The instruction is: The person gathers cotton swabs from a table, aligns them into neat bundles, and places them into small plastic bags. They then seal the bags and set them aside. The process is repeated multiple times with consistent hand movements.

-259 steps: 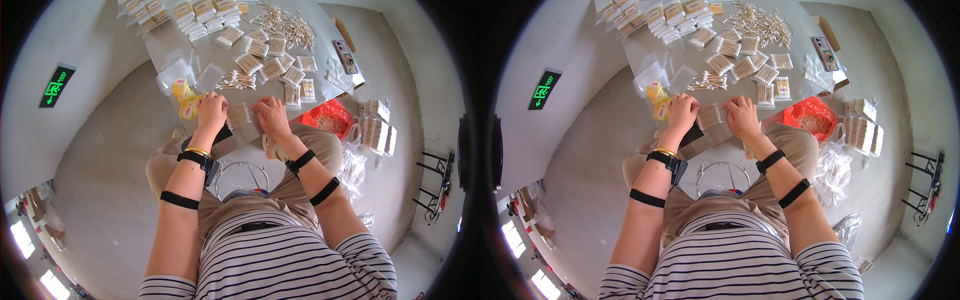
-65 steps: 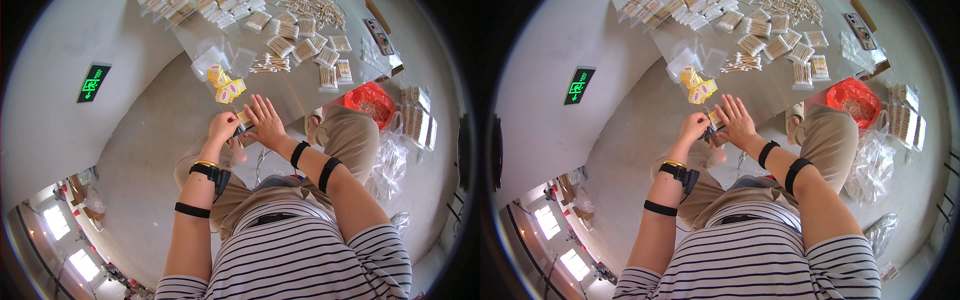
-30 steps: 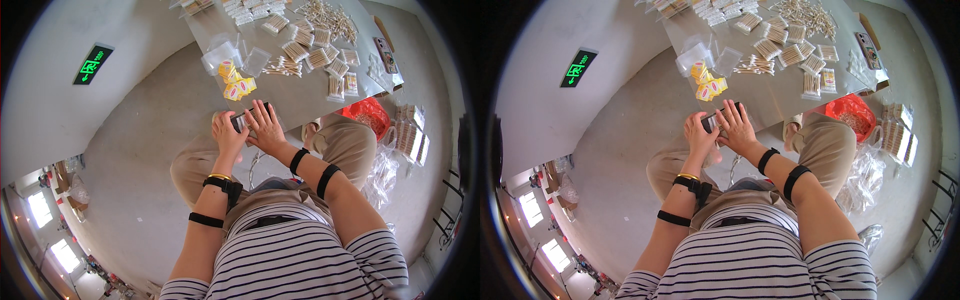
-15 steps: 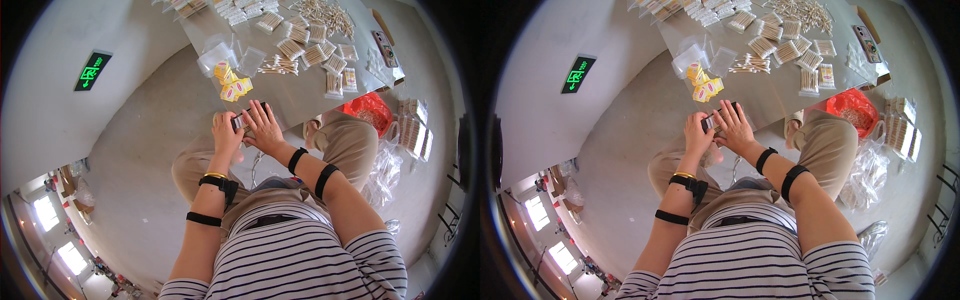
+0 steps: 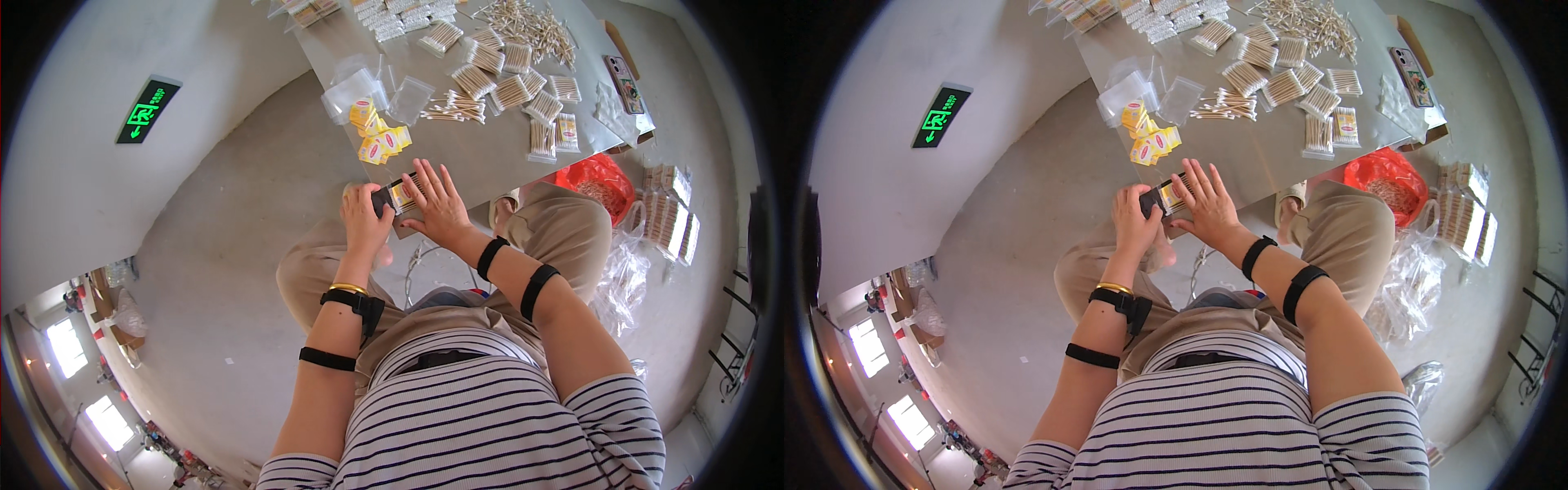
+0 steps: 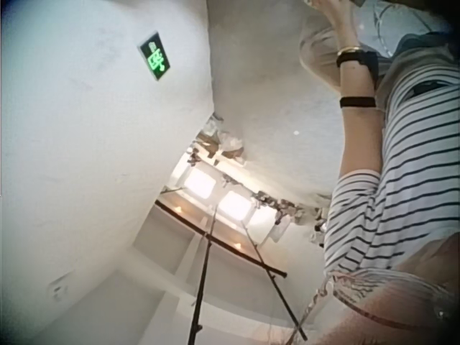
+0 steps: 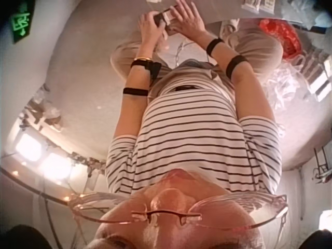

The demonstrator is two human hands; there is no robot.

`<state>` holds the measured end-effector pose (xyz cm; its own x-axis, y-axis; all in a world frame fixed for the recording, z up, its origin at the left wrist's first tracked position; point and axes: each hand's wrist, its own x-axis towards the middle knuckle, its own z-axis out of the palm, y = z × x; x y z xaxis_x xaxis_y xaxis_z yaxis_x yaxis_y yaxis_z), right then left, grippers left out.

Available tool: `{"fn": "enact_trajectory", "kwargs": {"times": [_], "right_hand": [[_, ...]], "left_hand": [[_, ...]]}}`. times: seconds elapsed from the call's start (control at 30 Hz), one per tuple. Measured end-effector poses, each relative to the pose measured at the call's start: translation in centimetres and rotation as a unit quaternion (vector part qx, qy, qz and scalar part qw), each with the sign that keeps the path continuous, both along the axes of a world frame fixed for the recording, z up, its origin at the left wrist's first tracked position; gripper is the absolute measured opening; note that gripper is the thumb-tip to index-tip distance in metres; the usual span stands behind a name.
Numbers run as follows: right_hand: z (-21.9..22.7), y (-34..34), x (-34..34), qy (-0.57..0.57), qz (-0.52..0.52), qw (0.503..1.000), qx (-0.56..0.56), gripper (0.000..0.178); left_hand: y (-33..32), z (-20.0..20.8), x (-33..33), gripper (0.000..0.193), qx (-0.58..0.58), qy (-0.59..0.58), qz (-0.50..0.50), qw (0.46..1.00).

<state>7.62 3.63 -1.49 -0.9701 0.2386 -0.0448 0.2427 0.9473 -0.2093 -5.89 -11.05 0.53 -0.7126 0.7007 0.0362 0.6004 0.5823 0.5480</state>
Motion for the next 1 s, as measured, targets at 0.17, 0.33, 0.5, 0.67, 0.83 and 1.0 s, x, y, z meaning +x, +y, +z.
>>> {"fn": "enact_trajectory", "kwargs": {"times": [0.17,0.33,0.5,0.67,0.83,1.0], "right_hand": [[-0.1,0.2,0.1,0.005,-0.003,1.000,-0.004,0.100],[0.0,-0.1,0.0,-0.002,0.001,1.000,0.004,0.100],[-0.3,0.0,0.0,0.000,0.000,1.000,-0.004,0.100],[-0.2,0.0,0.1,0.002,-0.005,1.000,-0.004,0.100],[-0.3,-0.1,0.0,0.018,-0.009,1.000,-0.019,0.102],[-0.3,0.0,0.1,0.026,-0.010,0.999,-0.028,0.102]], "left_hand": [[2.1,1.1,0.7,0.024,-0.124,0.058,-0.004,0.991],[3.3,0.2,0.4,0.029,-0.204,0.033,0.023,0.978],[4.6,0.9,0.0,0.032,-0.254,0.004,0.047,0.966],[5.7,1.6,0.0,0.031,-0.301,0.061,0.023,0.951],[4.8,1.2,-1.2,0.026,-0.311,0.075,0.003,0.947],[3.9,1.0,-1.4,0.023,-0.254,0.066,0.005,0.965]]}}
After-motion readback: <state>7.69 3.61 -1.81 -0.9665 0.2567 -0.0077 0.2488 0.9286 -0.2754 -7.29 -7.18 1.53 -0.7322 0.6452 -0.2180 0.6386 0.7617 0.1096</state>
